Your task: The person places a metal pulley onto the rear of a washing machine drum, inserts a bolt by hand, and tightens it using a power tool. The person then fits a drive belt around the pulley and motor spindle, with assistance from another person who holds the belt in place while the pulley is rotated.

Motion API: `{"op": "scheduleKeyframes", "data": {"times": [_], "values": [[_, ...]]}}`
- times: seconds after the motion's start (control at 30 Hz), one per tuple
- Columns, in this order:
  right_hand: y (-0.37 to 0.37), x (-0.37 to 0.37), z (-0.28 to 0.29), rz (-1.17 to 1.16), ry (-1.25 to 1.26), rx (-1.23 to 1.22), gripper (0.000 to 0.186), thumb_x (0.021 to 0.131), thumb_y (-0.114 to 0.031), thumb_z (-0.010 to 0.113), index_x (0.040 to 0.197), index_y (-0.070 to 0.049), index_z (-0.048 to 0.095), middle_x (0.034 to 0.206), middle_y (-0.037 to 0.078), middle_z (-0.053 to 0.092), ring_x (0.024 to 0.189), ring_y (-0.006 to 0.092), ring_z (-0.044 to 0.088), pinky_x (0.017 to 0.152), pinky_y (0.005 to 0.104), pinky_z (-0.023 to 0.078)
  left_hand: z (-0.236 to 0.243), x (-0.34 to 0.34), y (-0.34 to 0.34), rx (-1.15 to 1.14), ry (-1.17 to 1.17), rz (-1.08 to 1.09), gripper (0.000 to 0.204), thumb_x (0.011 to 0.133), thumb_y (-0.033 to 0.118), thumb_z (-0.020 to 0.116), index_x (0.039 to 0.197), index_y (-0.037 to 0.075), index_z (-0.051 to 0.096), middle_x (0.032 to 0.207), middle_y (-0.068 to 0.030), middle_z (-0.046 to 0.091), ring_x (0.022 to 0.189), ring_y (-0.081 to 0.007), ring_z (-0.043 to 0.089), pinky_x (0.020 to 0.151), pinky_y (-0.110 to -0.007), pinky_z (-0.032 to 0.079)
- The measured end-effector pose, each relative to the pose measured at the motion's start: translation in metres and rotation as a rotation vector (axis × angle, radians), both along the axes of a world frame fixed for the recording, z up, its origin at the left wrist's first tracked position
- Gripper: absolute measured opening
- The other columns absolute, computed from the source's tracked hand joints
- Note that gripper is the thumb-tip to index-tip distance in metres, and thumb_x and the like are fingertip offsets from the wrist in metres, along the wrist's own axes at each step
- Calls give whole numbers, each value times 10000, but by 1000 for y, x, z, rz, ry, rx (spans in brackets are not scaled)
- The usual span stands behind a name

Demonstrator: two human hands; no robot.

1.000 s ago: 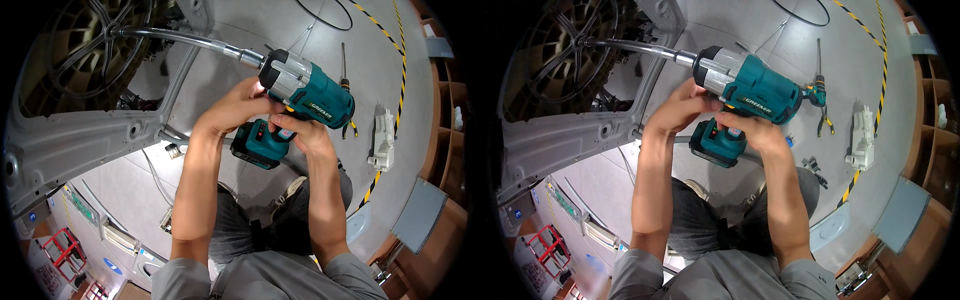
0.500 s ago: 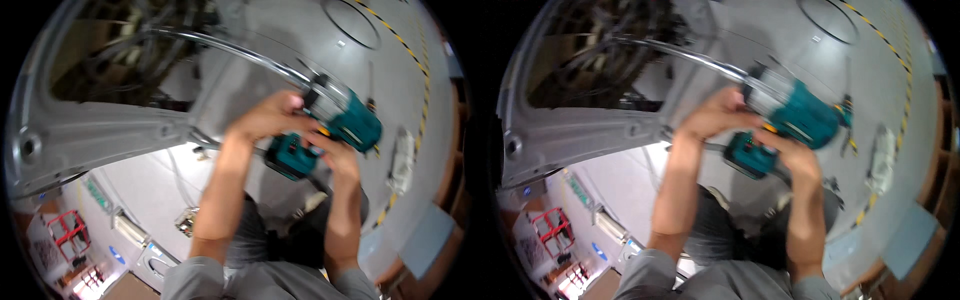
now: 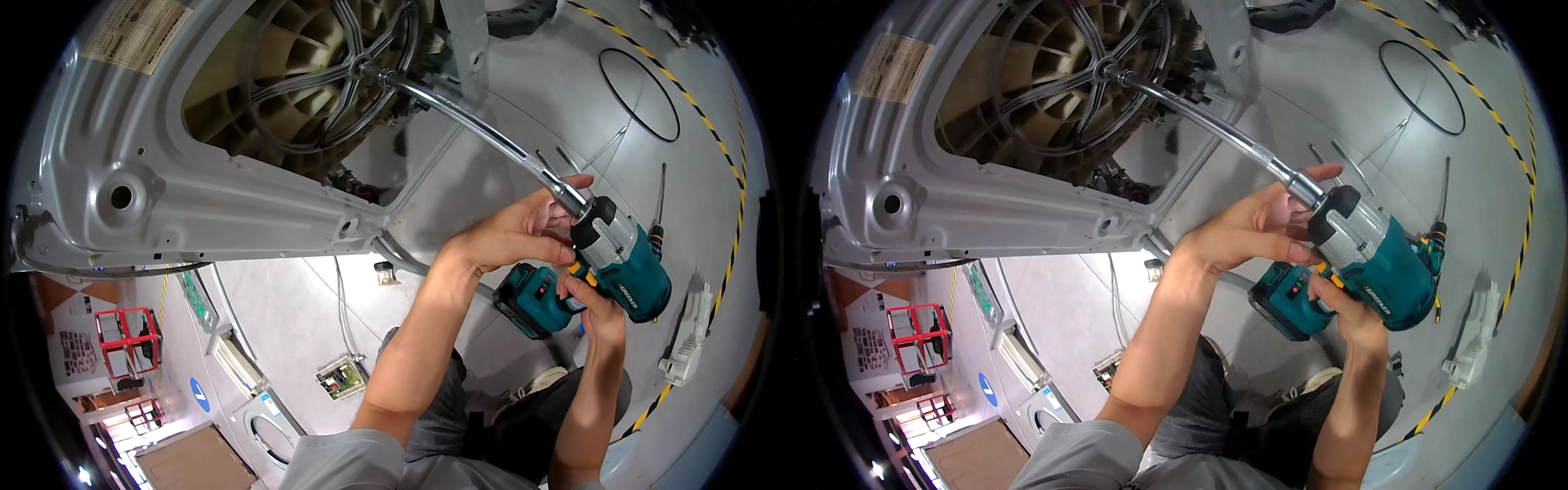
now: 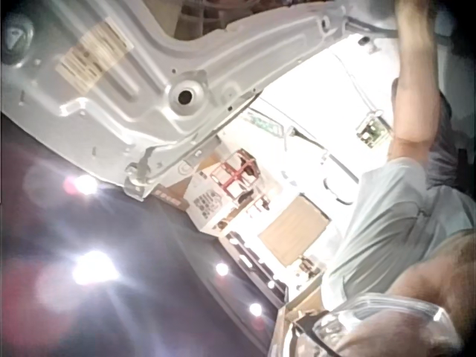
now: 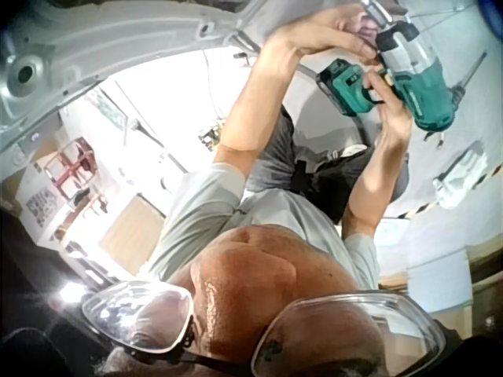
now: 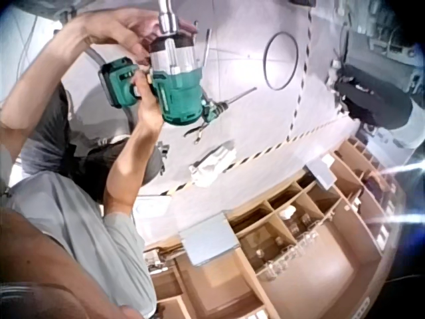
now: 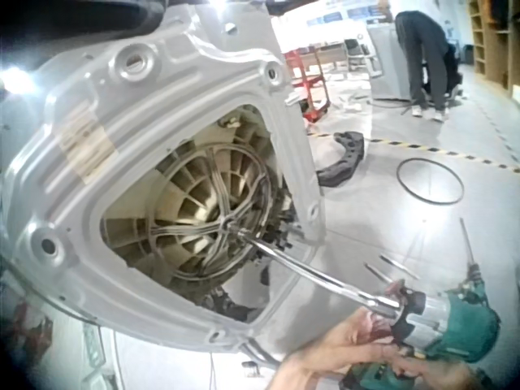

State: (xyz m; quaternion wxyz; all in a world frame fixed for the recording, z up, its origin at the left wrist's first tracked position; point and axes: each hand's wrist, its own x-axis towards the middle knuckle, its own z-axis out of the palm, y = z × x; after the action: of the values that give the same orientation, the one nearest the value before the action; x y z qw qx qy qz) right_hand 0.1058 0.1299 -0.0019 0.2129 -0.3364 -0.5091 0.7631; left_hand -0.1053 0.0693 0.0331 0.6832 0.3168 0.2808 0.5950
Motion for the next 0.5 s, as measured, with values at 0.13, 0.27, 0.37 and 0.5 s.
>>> {"op": "scheduleKeyframes", "data": {"times": [0.13,0.27,0.37,0.5], "values": [[2,7,-2,43,-15,287,152,833,-33,732,977,-14,685,837,36,683,745,149,634,694,289,511,2,-1,-2,25,4,12,1057,722,104,789,1587,35,184,1401,-128,521,1308,-243,505,1110,-363,381],[0,8,-11,36,-16,222,146,833,-44,716,968,-16,667,814,35,653,723,134,595,665,276,470,4,-1,-4,58,-60,37,1078,707,114,794,1587,31,176,1390,-130,524,1305,-260,512,1122,-373,366],[-10,0,-8,4,-27,241,162,838,-108,689,959,-19,630,784,32,601,677,107,519,612,243,387,10,-3,-5,45,-58,38,1093,684,144,810,1580,25,196,1379,-141,531,1291,-280,529,1139,-389,348],[-12,-1,4,9,-89,380,154,852,-78,687,990,-20,650,801,31,614,703,117,546,631,254,423,10,-2,-7,37,-51,93,1097,646,198,833,1563,21,258,1336,-157,560,1271,-298,551,1140,-397,349]]}}
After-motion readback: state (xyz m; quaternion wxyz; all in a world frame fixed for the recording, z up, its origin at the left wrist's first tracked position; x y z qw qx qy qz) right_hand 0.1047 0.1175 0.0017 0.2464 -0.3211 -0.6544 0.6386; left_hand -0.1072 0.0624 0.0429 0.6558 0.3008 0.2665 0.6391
